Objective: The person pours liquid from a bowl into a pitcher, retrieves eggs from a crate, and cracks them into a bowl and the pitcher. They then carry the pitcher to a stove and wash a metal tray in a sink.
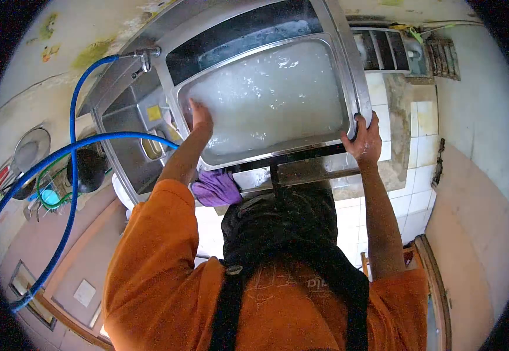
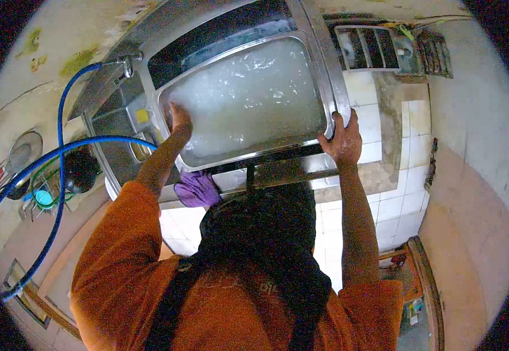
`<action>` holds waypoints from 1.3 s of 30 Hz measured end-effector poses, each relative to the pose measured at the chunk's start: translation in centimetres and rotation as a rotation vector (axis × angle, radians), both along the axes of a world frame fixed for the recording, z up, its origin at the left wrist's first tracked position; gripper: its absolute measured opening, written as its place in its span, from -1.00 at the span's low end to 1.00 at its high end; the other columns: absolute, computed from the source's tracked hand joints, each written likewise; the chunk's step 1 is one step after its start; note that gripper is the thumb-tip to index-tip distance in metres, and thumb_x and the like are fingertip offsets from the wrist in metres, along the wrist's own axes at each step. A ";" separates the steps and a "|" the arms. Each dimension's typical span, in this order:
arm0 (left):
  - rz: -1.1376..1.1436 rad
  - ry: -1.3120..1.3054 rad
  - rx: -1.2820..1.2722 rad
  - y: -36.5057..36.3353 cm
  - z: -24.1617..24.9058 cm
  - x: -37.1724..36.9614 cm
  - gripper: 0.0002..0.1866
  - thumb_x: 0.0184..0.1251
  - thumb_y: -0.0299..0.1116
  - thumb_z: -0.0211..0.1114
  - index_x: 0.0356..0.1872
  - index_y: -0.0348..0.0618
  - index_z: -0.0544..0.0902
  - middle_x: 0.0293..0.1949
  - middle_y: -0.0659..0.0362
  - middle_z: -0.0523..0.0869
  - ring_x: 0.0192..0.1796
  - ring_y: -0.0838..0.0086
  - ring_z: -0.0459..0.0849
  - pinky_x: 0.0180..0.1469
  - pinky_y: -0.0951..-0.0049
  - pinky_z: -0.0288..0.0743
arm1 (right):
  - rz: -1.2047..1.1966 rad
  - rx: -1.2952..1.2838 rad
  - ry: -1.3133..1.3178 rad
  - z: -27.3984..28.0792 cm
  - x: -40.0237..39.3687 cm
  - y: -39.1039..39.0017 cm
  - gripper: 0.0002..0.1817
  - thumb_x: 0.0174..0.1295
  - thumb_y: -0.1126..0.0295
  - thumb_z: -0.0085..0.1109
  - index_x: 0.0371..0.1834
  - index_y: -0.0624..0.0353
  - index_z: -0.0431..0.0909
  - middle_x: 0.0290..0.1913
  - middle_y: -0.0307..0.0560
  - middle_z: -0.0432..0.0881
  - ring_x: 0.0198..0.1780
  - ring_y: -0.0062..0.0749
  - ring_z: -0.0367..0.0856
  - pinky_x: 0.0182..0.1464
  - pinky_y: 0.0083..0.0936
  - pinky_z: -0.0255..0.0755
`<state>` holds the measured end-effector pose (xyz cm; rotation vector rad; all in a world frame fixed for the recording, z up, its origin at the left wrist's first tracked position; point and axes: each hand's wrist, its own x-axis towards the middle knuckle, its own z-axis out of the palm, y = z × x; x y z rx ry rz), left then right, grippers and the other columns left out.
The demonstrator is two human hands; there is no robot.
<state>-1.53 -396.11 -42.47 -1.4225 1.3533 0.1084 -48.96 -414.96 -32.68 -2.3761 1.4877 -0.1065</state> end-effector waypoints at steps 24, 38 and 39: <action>0.248 0.908 -0.142 1.5 2.5 -13.7 -0.84 0.22 -0.36 0.15 -0.29 -0.15 0.65 -0.37 0.00 0.72 -0.18 0.09 0.73 -0.14 0.05 0.60 | -0.009 -0.011 -0.039 -0.2 0.0 0.0 -0.39 -0.07 0.09 0.38 0.10 0.02 0.49 0.27 0.29 0.35 0.05 0.27 0.58 -0.09 -0.04 0.62; 0.115 1.008 0.234 -9.4 -1.2 -18.0 -0.55 0.34 -0.07 0.13 0.15 -0.06 0.55 0.10 -0.23 0.60 -0.06 -0.15 0.66 0.01 -0.07 0.56 | -0.010 0.007 -0.018 -0.6 -0.1 0.1 -0.29 -0.08 0.02 0.39 0.18 0.04 0.45 0.34 0.35 0.26 0.15 0.29 0.51 0.00 -0.02 0.59; 0.109 1.012 0.216 -10.0 -2.2 -18.1 -0.55 0.34 -0.07 0.13 0.15 -0.06 0.55 0.10 -0.23 0.60 -0.06 -0.15 0.66 0.01 -0.07 0.56 | 0.004 0.008 -0.020 -0.7 -0.3 0.1 -0.28 -0.08 0.02 0.39 0.19 0.04 0.45 0.33 0.35 0.27 0.15 0.29 0.51 0.00 -0.01 0.59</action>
